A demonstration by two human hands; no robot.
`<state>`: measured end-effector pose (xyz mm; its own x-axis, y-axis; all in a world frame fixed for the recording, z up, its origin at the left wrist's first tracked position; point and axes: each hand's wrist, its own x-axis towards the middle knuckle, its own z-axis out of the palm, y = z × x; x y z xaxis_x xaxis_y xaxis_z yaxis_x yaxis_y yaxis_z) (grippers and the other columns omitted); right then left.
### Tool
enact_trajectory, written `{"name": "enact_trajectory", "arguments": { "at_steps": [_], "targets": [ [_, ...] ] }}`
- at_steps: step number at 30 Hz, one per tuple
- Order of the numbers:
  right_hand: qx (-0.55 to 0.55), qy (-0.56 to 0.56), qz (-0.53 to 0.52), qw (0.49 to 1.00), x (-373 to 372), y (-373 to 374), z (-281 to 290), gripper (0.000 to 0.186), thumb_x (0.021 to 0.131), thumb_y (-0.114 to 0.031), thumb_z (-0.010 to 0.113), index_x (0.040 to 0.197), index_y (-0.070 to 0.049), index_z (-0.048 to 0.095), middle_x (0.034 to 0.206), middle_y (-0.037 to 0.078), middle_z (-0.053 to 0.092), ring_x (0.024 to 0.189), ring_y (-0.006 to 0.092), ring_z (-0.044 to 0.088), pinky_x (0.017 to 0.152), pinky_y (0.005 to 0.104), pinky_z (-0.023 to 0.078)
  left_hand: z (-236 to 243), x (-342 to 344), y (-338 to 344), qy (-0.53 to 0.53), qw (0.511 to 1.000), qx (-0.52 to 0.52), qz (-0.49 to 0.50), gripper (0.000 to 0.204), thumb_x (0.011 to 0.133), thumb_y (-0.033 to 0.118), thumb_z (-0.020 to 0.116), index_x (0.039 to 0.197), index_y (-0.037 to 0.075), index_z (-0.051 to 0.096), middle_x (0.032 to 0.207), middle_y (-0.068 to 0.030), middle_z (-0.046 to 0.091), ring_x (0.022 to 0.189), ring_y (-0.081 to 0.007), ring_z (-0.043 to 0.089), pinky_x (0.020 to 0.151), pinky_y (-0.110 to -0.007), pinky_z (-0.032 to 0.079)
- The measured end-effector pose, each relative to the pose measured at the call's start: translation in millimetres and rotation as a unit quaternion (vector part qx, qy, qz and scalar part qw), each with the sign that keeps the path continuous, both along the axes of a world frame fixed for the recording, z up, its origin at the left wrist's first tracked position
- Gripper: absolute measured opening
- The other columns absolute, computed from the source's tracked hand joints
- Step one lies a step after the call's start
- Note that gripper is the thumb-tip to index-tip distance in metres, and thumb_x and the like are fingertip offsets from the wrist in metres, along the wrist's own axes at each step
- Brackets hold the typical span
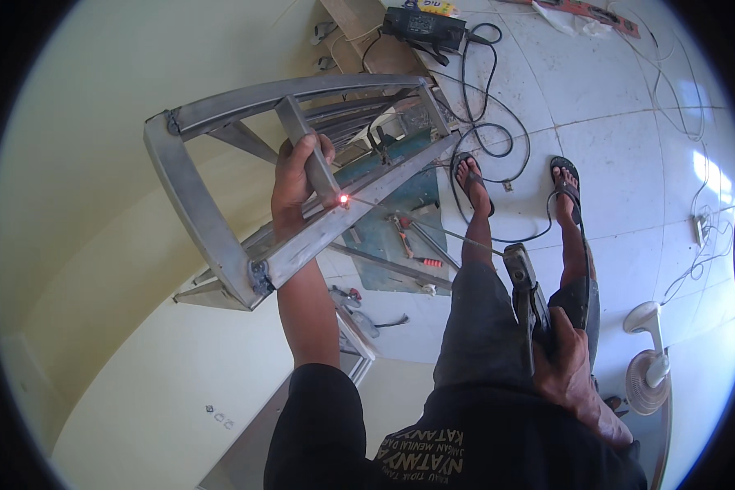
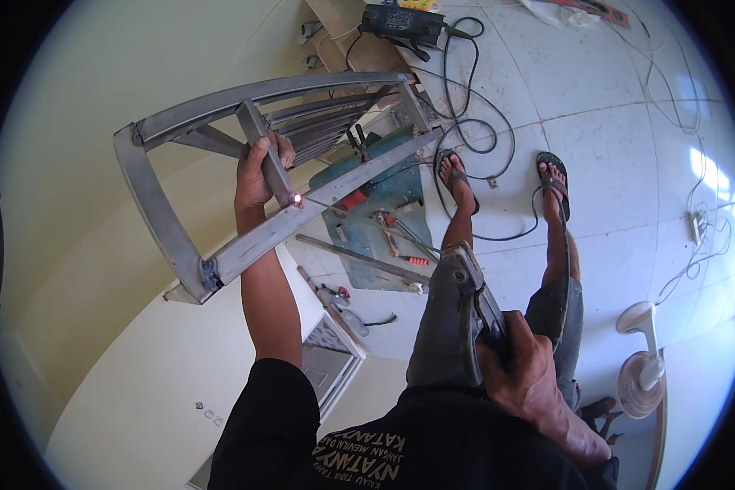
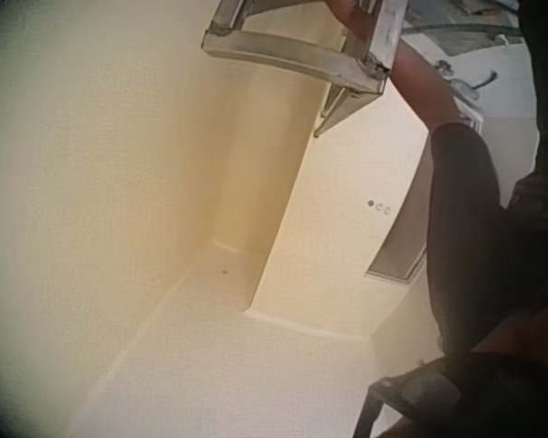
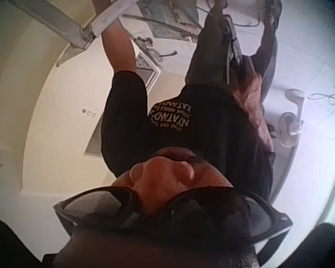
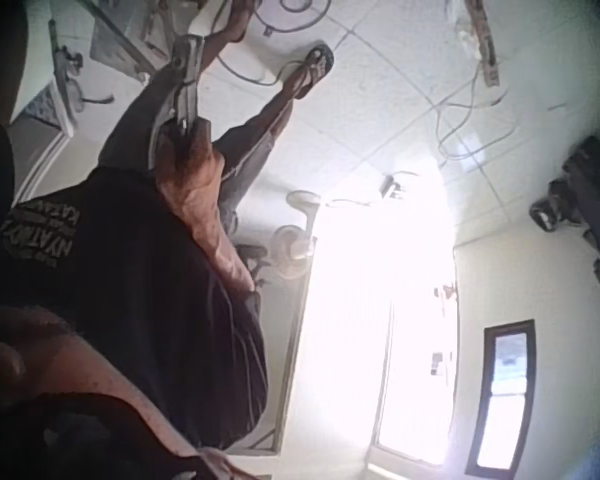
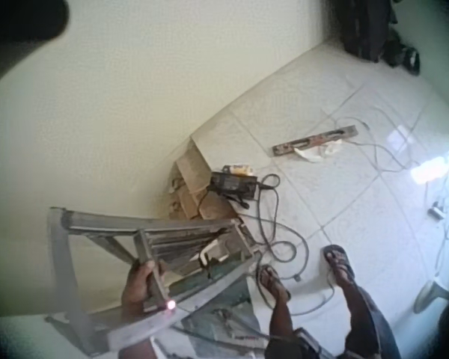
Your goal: The person welds a metal frame structure using a handheld welding torch, creating bright sparks and fusing metal joints. They reposition the frame, hammer the welded joints to align them, and measure the structure with a tape measure.
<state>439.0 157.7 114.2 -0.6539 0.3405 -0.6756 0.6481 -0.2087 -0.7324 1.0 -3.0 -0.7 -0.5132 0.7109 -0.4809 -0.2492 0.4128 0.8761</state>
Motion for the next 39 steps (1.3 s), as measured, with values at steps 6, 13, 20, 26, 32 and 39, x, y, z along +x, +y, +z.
{"name": "enact_trajectory", "arguments": {
  "at_steps": [6, 13, 20, 26, 32, 39],
  "targets": [
    [0.014, -0.008, 0.007, 1.0, -7, -1, 12, 0.019, 0.081, -0.005, 0.062, 0.095, 0.003, 0.052, 0.056, 0.017, 0.055, 0.051, 0.036, 0.062, 0.048, 0.0388, 0.045, 4, 0, 0, -0.015, 1.0, -0.004, 0.007, 0.038, 0.087, 0.039, 0.064, 0.091, 0.002, 0.058, 0.075, -0.0086, 0.058, 0.072, -0.0163, 0.054, 0.063, -0.03, 0.042],
    [0.04, 0.019, -0.012, 0.999, -1, -13, 4, 0.02, 0.081, -0.003, 0.062, 0.096, 0.003, 0.052, 0.059, 0.017, 0.056, 0.05, 0.0348, 0.061, 0.049, 0.0388, 0.044, 11, 7, 6, -0.012, 0.999, -0.018, 0.024, 0.037, 0.09, 0.042, 0.061, 0.084, 0.006, 0.052, 0.074, -0.0093, 0.055, 0.073, -0.0178, 0.049, 0.068, -0.031, 0.038],
    [0.002, -0.005, -0.012, 1.0, -3, -9, 10, 0.017, 0.08, -0.003, 0.061, 0.092, 0.003, 0.05, 0.06, 0.018, 0.054, 0.051, 0.034, 0.06, 0.049, 0.0402, 0.042, 8, 4, 1, 0.0, 0.999, -0.03, 0.02, 0.041, 0.088, 0.045, 0.063, 0.088, 0.004, 0.054, 0.074, -0.0094, 0.056, 0.073, -0.0185, 0.052, 0.068, -0.031, 0.04],
    [0.037, -0.027, -0.008, 0.999, -2, -13, 10, 0.013, 0.081, -0.001, 0.057, 0.089, 0.002, 0.048, 0.061, 0.02, 0.054, 0.052, 0.035, 0.06, 0.05, 0.041, 0.043, 3, 2, -1, 0.011, 0.999, -0.035, 0.039, 0.041, 0.088, 0.044, 0.063, 0.089, 0.004, 0.055, 0.075, -0.0091, 0.057, 0.074, -0.0188, 0.053, 0.069, -0.031, 0.041],
    [0.057, -0.042, -0.028, 0.997, 11, -13, 7, 0.023, 0.088, -0.014, 0.061, 0.099, 0.003, 0.052, 0.07, 0.012, 0.063, 0.058, 0.0171, 0.057, 0.055, 0.0353, 0.046, 4, 5, 1, -0.016, 0.997, -0.017, 0.079, 0.041, 0.089, 0.042, 0.064, 0.092, 0.002, 0.057, 0.078, -0.0098, 0.059, 0.075, -0.0188, 0.055, 0.071, -0.032, 0.043],
    [0.031, -0.049, -0.045, 0.997, 10, -8, 11, 0.028, 0.088, -0.02, 0.064, 0.101, 0.002, 0.052, 0.065, 0.005, 0.057, 0.054, 0.0119, 0.053, 0.048, 0.03, 0.041, 7, 3, -1, -0.019, 0.993, -0.025, 0.111, 0.04, 0.088, 0.039, 0.066, 0.098, 0.0, 0.06, 0.082, -0.0095, 0.062, 0.078, -0.0178, 0.058, 0.074, -0.031, 0.044]
  ]
}}
